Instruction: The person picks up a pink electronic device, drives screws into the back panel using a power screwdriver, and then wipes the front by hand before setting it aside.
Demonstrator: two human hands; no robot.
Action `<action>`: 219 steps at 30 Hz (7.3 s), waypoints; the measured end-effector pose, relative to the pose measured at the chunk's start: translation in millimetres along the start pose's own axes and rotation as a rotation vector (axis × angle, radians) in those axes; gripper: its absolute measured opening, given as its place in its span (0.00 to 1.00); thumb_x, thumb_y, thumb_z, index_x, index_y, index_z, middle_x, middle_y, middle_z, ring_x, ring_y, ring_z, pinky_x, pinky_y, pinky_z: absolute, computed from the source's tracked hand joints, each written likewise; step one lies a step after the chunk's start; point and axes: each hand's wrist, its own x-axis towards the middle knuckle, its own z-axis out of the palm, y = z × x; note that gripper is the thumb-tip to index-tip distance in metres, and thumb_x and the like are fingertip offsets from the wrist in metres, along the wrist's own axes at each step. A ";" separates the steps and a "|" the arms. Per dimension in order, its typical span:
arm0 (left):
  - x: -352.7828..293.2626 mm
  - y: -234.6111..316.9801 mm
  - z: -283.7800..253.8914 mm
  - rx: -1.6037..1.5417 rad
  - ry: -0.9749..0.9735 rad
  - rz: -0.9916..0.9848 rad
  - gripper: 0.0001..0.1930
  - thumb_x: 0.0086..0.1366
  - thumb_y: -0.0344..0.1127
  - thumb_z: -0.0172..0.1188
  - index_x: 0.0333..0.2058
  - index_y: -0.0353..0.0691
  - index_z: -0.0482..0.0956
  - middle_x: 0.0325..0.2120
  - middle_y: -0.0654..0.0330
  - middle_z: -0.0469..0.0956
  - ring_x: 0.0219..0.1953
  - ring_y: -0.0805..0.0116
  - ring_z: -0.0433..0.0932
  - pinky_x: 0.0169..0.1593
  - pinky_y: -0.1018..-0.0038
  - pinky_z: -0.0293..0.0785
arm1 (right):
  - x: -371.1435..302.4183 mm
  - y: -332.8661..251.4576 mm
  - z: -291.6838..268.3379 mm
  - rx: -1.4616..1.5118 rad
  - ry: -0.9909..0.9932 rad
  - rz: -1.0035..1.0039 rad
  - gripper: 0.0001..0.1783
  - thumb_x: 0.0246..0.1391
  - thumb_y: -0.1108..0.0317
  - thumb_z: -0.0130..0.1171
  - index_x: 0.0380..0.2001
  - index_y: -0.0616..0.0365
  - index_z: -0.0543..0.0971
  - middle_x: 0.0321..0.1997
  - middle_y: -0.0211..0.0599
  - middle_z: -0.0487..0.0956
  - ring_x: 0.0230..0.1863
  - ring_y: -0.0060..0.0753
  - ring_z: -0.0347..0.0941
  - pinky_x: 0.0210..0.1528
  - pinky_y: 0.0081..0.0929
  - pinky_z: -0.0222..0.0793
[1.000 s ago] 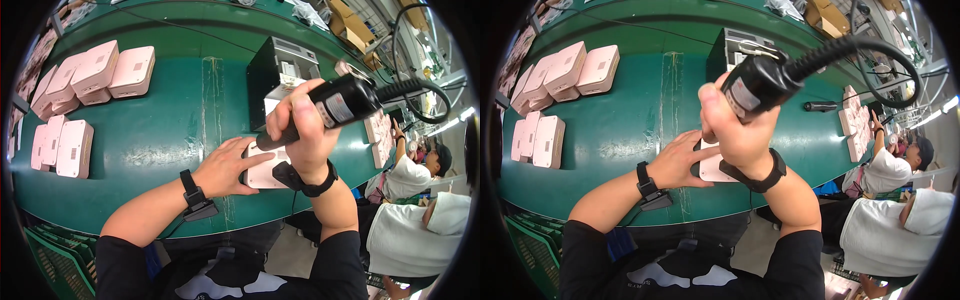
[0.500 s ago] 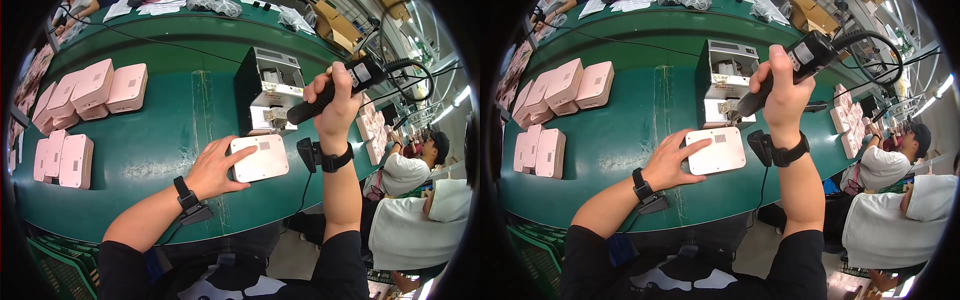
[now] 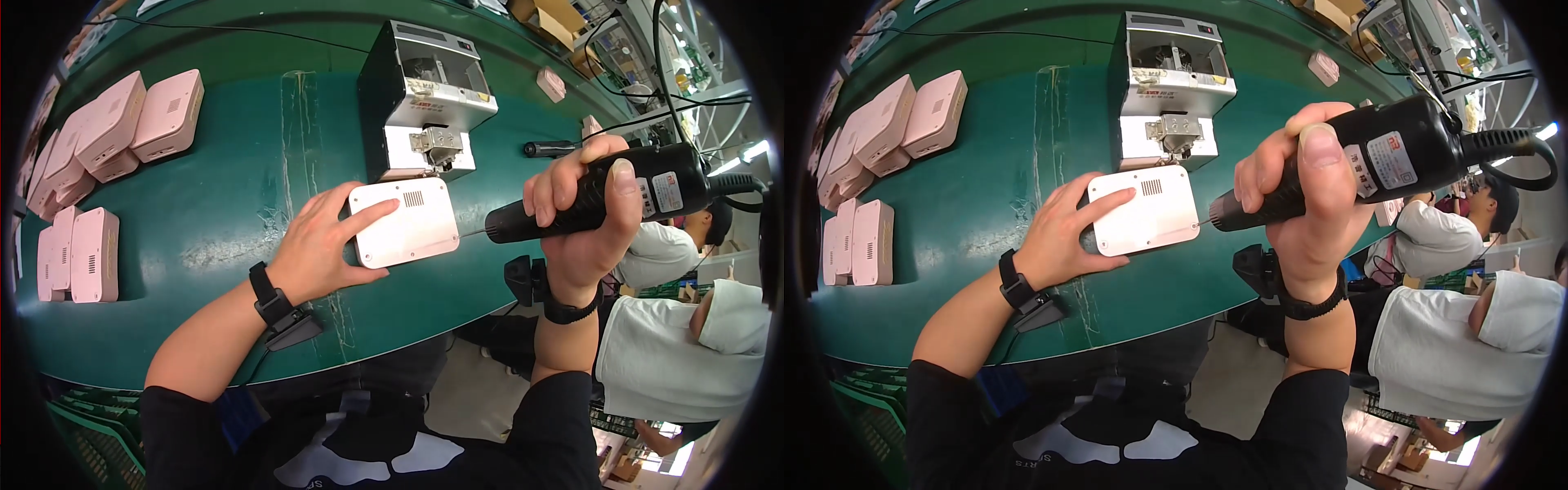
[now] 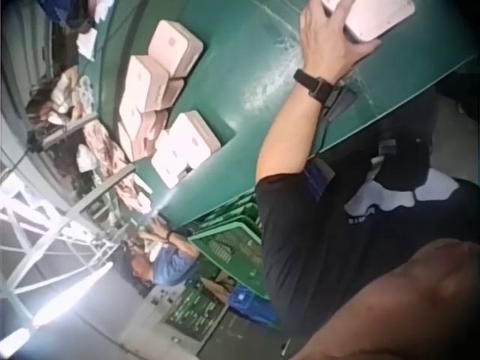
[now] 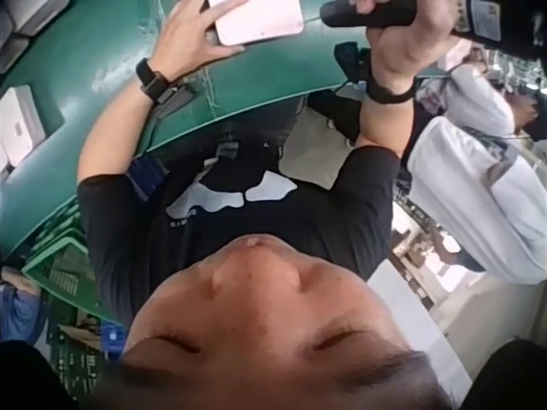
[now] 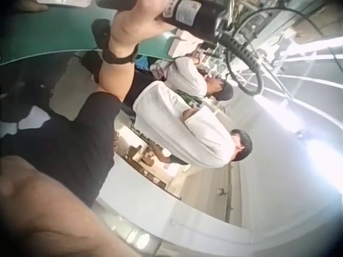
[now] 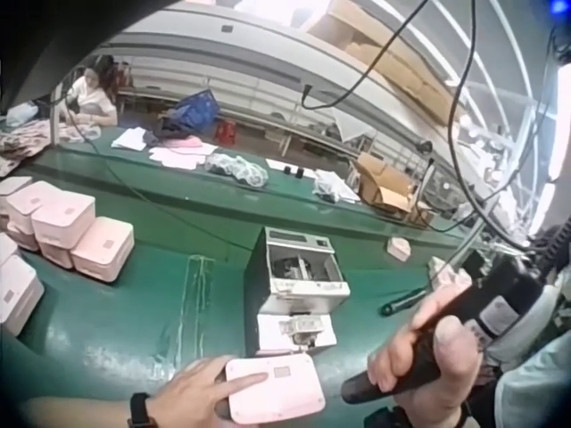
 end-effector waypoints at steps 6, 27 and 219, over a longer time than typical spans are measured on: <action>-1.5 0.8 3.0 0.003 0.007 0.000 0.46 0.40 0.43 0.80 0.62 0.61 0.72 0.57 0.51 0.68 0.57 0.49 0.70 0.59 0.57 0.68 | -6.6 15.0 -2.5 -0.011 0.014 0.040 0.19 0.66 0.49 0.43 0.40 0.54 0.67 0.19 0.30 0.66 0.15 0.25 0.62 0.24 0.29 0.64; -0.8 4.6 0.1 -0.013 -0.015 -0.025 0.45 0.41 0.44 0.79 0.62 0.56 0.72 0.58 0.47 0.68 0.56 0.44 0.71 0.58 0.56 0.70 | 34.1 17.0 10.2 0.041 0.106 -0.103 0.17 0.67 0.52 0.46 0.40 0.56 0.69 0.18 0.31 0.66 0.16 0.27 0.62 0.24 0.31 0.64; -16.3 199.4 135.9 -1.765 -0.903 -1.017 0.34 0.74 0.59 0.44 0.64 0.34 0.62 0.60 0.51 0.71 0.60 0.61 0.73 0.63 0.63 0.69 | 6.4 68.4 -67.8 -0.282 0.683 0.091 0.14 0.54 0.62 0.66 0.25 0.59 0.74 0.16 0.27 0.73 0.16 0.18 0.70 0.19 0.22 0.65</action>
